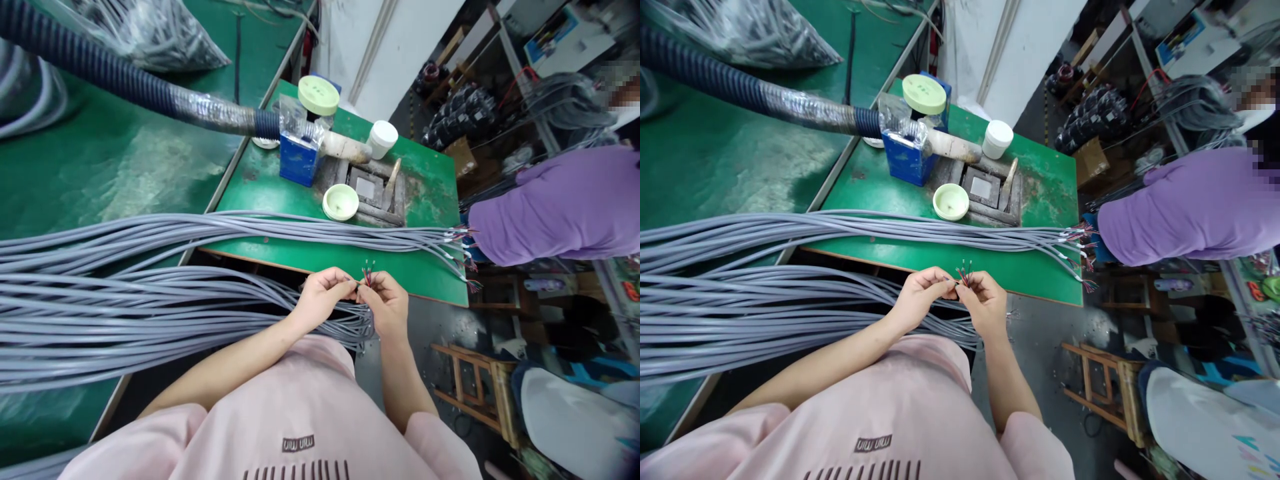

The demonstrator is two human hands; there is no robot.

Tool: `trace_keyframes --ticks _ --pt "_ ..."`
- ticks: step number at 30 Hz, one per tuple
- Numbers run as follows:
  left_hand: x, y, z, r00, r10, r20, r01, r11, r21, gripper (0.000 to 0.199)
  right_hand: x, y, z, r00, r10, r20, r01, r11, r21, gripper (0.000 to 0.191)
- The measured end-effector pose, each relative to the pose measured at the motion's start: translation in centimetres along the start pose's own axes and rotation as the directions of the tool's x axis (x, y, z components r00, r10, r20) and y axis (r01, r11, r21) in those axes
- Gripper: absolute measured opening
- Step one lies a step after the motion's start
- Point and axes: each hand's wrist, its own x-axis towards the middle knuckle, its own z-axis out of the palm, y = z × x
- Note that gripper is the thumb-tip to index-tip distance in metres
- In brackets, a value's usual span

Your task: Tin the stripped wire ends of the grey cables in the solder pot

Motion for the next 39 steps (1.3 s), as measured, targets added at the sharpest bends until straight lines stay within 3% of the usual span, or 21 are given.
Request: trace_keyframes --ticks 4,11,15,19,23,26,32,36,39 --pt "0.0 0.1 -0.2 0.998 0.056 -0.006 -0.056 0.996 0.069 0.025 0.4 -0.7 0.1 1.0 -0.02 -0.001 0.02 0.994 -0.103 0.012" --pt "-0.2 -0.7 -0.4 0.987 0.156 0.025 -0.158 0.966 0.204 0.023 1.2 -0.9 0.1 0.999 -0.025 -0.019 0.024 0.998 -0.054 0.012" --pt "-0.4 -0.9 -0.5 0.95 0.298 0.097 -0.31 0.848 0.431 0.023 1.9 -1.1 -0.1 1.0 -0.004 -0.007 0.004 0.997 -0.076 0.012" --pt "-0.2 -0.5 -0.7 0.921 0.355 0.163 -0.386 0.763 0.519 0.022 3.5 -1.8 -1.0 1.0 0.001 -0.003 -0.002 0.997 -0.072 0.014" --pt "0.5 -0.2 -1.4 0.887 0.412 0.208 -0.44 0.616 0.653 0.019 6.6 -3.1 -3.2 0.999 -0.04 -0.032 0.036 0.994 -0.106 0.015" --pt "1.2 -0.1 -2.2 0.876 0.419 0.238 -0.445 0.515 0.733 0.018 9.9 -3.8 -4.8 0.997 -0.075 -0.031 0.066 0.971 -0.231 0.014" --pt "2.3 -0.3 -3.2 0.882 0.409 0.233 -0.416 0.447 0.792 0.018 17.4 -4.0 -6.3 0.994 -0.102 -0.027 0.068 0.815 -0.576 0.019" --pt "2.7 -0.3 -3.4 0.871 0.411 0.271 -0.434 0.381 0.816 0.019 21.3 -3.6 -5.9 0.998 -0.068 -0.005 0.041 0.654 -0.756 0.021" --pt "2.7 -0.4 -3.5 0.867 0.414 0.279 -0.444 0.386 0.808 0.017 23.2 -3.1 -5.2 0.999 -0.034 0.03 0.043 0.536 -0.843 0.02"
